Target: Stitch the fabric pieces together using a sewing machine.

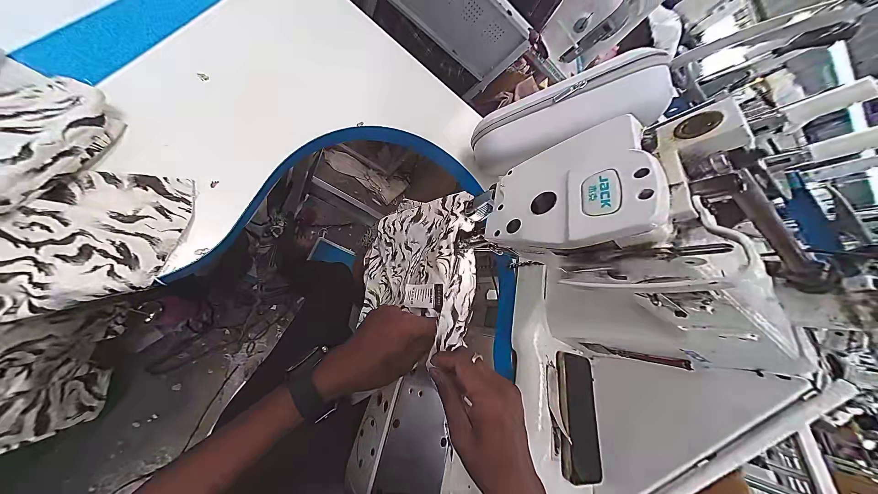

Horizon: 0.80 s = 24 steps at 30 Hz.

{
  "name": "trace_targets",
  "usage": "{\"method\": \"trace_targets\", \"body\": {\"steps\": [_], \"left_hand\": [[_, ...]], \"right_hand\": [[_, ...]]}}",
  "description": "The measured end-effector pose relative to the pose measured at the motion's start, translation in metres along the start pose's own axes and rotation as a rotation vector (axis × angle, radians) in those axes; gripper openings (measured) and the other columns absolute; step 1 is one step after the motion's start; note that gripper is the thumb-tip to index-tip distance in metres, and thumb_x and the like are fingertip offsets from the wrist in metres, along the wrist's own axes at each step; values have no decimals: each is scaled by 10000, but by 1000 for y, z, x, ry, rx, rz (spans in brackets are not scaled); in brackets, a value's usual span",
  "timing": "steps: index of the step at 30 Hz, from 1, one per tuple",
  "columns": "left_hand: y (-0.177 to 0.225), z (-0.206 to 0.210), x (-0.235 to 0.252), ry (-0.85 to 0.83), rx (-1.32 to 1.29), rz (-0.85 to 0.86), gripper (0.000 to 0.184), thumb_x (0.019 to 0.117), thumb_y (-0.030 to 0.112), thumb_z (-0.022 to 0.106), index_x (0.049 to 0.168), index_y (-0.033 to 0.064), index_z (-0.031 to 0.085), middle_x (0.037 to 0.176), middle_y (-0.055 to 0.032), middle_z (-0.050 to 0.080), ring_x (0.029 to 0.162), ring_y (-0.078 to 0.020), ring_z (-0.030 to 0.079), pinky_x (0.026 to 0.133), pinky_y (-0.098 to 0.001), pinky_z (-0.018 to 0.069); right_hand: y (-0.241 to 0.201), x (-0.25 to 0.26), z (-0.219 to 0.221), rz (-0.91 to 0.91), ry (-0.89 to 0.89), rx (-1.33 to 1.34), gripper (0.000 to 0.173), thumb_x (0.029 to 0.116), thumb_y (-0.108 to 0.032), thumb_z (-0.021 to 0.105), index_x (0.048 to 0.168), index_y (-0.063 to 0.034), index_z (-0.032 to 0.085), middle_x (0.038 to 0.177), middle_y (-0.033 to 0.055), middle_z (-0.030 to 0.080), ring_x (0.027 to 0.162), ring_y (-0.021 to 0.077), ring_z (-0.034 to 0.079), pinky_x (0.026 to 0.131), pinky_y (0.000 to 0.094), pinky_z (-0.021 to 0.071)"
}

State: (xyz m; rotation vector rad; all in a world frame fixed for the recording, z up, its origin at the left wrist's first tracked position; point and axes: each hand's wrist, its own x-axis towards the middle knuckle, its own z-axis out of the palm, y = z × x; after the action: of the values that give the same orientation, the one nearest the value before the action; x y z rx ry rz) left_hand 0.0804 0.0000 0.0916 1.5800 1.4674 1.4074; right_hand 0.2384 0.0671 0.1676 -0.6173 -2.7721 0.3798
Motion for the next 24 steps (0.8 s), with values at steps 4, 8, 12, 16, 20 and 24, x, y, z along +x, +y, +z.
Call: {"method": "trace_targets", "body": {"steps": [4,8,12,16,20,24], "left_hand": [[14,-7,-3,216,-74,-256,407,1018,259,598,1326,-5,636,840,-128,724,724,-248,695,704,-467,569],[25,-14,44,47,102,-263,448,1045,387,545,1221,1,691,837,-183,710,793,-365,695,747,-604,528],[62,7,66,-265,322,-360,464,1059,360,528,1012,-74,687,973,-283,686,992,-474,668,823,-645,483],[57,14,25,467,468,-191,378,915,425,663,945,52,712,517,-49,530,440,-244,548,436,-410,430],[65,15,83,-175,451,-416,357,1067,239,510,1218,-40,674,1027,-274,701,1010,-471,675,836,-631,506],[82,22,73,-218,480,-487,361,1045,229,554,1192,-93,631,1005,-288,690,988,-482,675,814,-622,507]], "right_hand": [[29,-7,-40,227,71,345,127,900,-107,666,904,-10,746,880,-7,732,857,-30,669,796,155,557],[58,-10,-72,308,232,399,74,865,-111,686,854,-94,758,827,-97,700,777,-63,647,712,112,551],[69,-15,-66,326,352,396,90,852,-72,670,871,-46,753,840,-60,714,784,-41,668,735,123,567],[84,-20,-53,387,389,483,87,885,-48,645,894,-55,731,828,-81,716,766,-42,666,719,135,567],[80,0,-69,226,354,389,117,925,-85,600,900,-36,704,853,-64,668,809,-54,629,756,113,532],[70,-19,-60,359,306,358,126,877,-101,667,932,-6,728,857,-30,712,783,-55,653,725,130,550]]}}
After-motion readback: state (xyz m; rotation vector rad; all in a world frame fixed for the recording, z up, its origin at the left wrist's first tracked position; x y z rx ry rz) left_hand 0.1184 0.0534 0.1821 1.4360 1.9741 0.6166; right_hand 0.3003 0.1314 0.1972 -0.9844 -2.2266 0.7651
